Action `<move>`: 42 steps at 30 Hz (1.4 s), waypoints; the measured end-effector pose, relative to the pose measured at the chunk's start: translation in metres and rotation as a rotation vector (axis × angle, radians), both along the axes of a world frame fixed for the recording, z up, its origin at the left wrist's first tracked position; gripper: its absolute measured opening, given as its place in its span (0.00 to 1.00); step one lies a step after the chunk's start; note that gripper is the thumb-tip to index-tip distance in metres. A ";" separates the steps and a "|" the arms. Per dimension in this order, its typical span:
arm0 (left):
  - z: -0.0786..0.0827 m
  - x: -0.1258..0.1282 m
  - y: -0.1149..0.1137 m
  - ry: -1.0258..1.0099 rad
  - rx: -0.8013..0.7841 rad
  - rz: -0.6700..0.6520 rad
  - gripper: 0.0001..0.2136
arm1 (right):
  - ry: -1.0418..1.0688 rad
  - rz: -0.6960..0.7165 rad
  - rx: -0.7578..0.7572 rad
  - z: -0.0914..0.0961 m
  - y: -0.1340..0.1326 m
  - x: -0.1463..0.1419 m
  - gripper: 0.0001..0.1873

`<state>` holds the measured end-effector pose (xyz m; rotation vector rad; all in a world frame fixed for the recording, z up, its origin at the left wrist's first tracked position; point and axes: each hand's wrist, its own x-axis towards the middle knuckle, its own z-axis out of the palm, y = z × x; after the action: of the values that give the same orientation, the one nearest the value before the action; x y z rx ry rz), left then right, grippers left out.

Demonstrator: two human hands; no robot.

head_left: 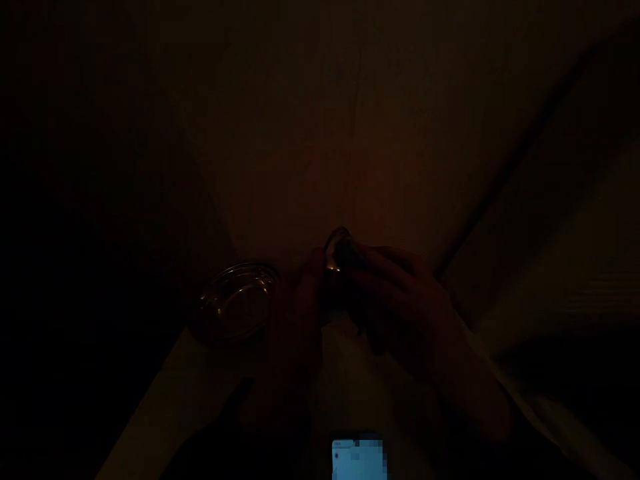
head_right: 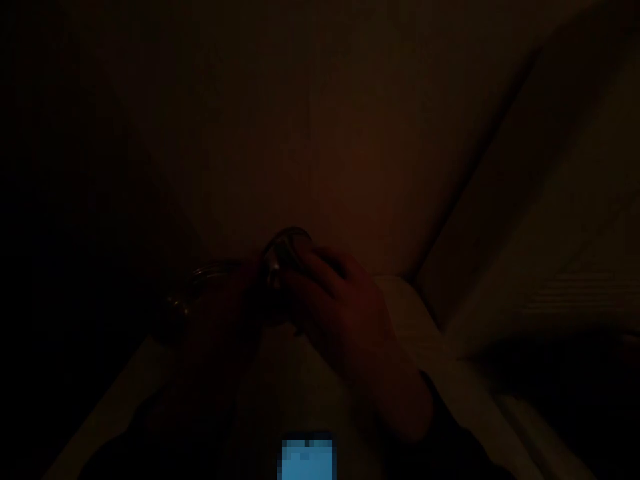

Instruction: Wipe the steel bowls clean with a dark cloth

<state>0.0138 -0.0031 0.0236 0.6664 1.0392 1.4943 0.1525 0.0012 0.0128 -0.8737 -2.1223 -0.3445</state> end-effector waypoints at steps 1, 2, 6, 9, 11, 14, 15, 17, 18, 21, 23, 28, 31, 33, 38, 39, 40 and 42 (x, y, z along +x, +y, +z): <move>0.001 0.001 -0.001 0.001 -0.011 -0.003 0.15 | 0.030 -0.035 -0.023 0.001 0.002 0.002 0.14; 0.001 0.002 -0.002 -0.005 -0.018 -0.004 0.15 | 0.057 -0.068 -0.049 0.002 0.003 0.005 0.14; 0.001 0.003 -0.001 -0.051 -0.017 -0.008 0.14 | 0.060 -0.057 -0.075 0.002 0.005 0.005 0.15; 0.000 0.000 0.001 -0.055 0.018 0.012 0.15 | -0.013 0.030 -0.003 -0.002 0.000 -0.003 0.15; 0.000 -0.001 0.002 -0.056 0.049 0.037 0.14 | -0.034 0.053 0.037 -0.004 -0.003 -0.006 0.16; 0.001 -0.002 0.001 -0.030 0.034 0.047 0.13 | -0.003 0.014 0.019 -0.003 -0.003 -0.005 0.15; 0.002 -0.002 0.000 -0.014 0.014 0.043 0.14 | 0.025 -0.010 -0.004 -0.002 -0.001 -0.002 0.15; 0.003 -0.001 -0.001 -0.004 -0.018 0.033 0.14 | 0.091 -0.053 -0.063 0.001 0.002 0.002 0.14; 0.003 -0.001 -0.001 -0.009 -0.027 0.027 0.14 | 0.114 -0.063 -0.088 0.001 0.003 0.004 0.15; 0.002 -0.001 -0.001 -0.031 -0.012 0.008 0.14 | 0.091 -0.049 -0.097 0.000 0.002 0.002 0.15; 0.000 -0.002 0.001 -0.027 0.008 0.020 0.13 | 0.020 -0.012 -0.048 -0.003 -0.001 -0.003 0.16; -0.001 -0.005 0.003 -0.019 0.048 0.049 0.12 | -0.023 0.020 0.033 -0.006 -0.005 -0.009 0.17; -0.001 -0.003 0.002 -0.013 0.032 0.004 0.14 | 0.074 -0.035 -0.025 -0.003 0.001 -0.001 0.15; -0.001 -0.002 0.002 -0.011 0.024 -0.013 0.15 | 0.140 -0.068 -0.089 -0.001 0.005 0.005 0.15; -0.001 -0.003 0.002 0.026 0.000 0.060 0.15 | 0.094 -0.041 -0.063 -0.004 0.002 0.003 0.16; -0.001 -0.003 0.003 0.024 -0.001 0.073 0.14 | 0.063 -0.021 -0.037 -0.005 -0.001 0.000 0.17; -0.001 -0.004 0.003 0.020 0.006 0.078 0.14 | 0.038 -0.002 -0.014 -0.005 -0.003 -0.003 0.17; -0.001 -0.004 0.002 0.019 0.042 0.082 0.13 | 0.017 0.015 0.014 -0.005 -0.005 -0.005 0.16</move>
<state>0.0093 -0.0007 0.0228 0.6753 1.0629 1.5870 0.1472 -0.0040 0.0078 -0.8490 -2.1079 -0.3426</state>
